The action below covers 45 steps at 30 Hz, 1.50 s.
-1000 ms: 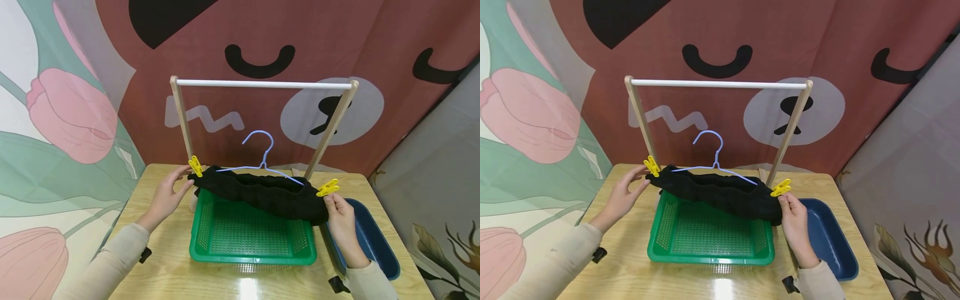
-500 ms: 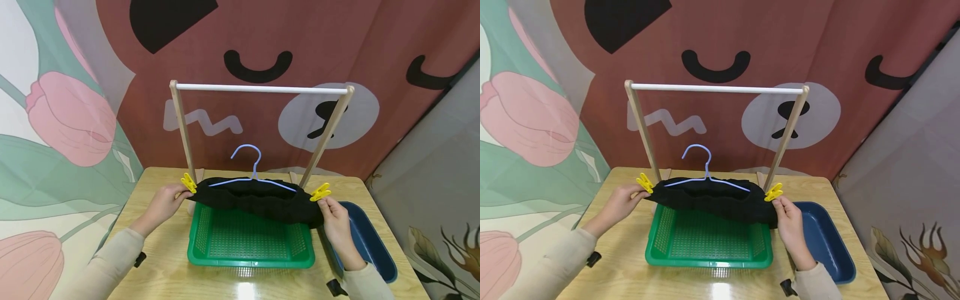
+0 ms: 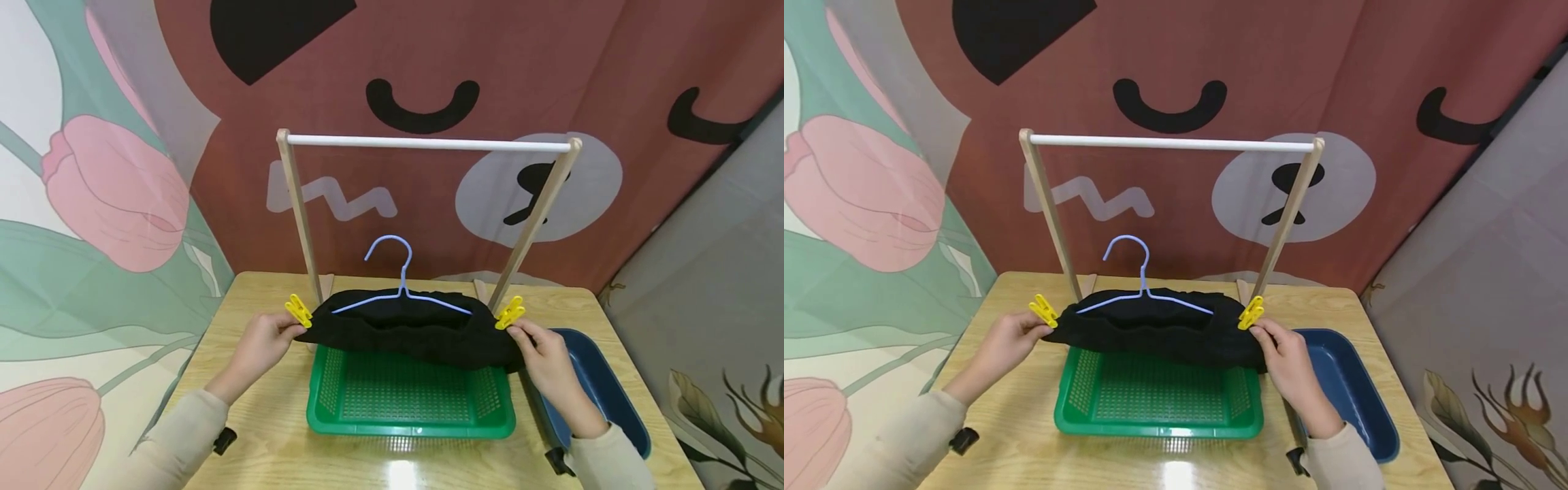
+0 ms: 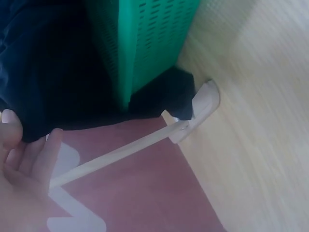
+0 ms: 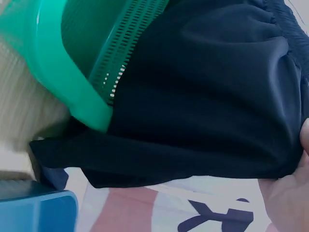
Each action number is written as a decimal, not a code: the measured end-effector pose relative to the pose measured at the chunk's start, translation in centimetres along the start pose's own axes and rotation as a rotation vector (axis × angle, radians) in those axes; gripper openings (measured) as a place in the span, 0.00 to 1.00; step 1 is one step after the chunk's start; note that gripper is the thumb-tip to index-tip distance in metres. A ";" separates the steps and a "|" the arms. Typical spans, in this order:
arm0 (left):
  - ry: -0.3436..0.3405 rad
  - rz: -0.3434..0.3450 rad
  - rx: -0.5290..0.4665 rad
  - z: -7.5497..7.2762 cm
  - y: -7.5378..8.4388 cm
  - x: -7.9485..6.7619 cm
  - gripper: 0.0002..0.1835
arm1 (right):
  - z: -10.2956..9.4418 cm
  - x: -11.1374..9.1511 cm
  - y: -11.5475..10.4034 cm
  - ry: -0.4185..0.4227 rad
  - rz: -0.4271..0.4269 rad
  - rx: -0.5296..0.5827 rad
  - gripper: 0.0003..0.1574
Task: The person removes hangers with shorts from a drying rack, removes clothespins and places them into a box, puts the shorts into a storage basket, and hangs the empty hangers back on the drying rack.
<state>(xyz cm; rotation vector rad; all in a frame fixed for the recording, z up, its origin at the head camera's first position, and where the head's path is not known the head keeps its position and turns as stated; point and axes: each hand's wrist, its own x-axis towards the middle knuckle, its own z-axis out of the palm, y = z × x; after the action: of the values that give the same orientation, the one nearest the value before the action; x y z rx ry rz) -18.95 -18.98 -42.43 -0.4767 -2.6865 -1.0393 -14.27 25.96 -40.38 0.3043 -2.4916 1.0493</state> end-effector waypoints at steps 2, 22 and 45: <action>-0.022 -0.024 -0.015 0.2 -0.1 -0.2 0.03 | 0.0 0.3 -0.2 0.016 -0.005 0.004 0.07; -0.041 -0.209 -0.191 0.0 -0.3 -1.7 0.07 | -1.0 3.1 -1.3 -0.195 -0.084 -0.074 0.11; 0.187 -0.136 -0.148 0.8 0.4 -2.7 0.06 | -6.2 8.1 -4.8 -0.402 -0.148 -0.204 0.23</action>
<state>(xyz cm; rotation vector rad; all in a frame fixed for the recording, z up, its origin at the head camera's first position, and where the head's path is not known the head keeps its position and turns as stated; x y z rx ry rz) -16.41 -18.69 -43.60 -0.2113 -2.5169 -1.2587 -17.92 26.83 -29.73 0.6828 -2.8460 0.7222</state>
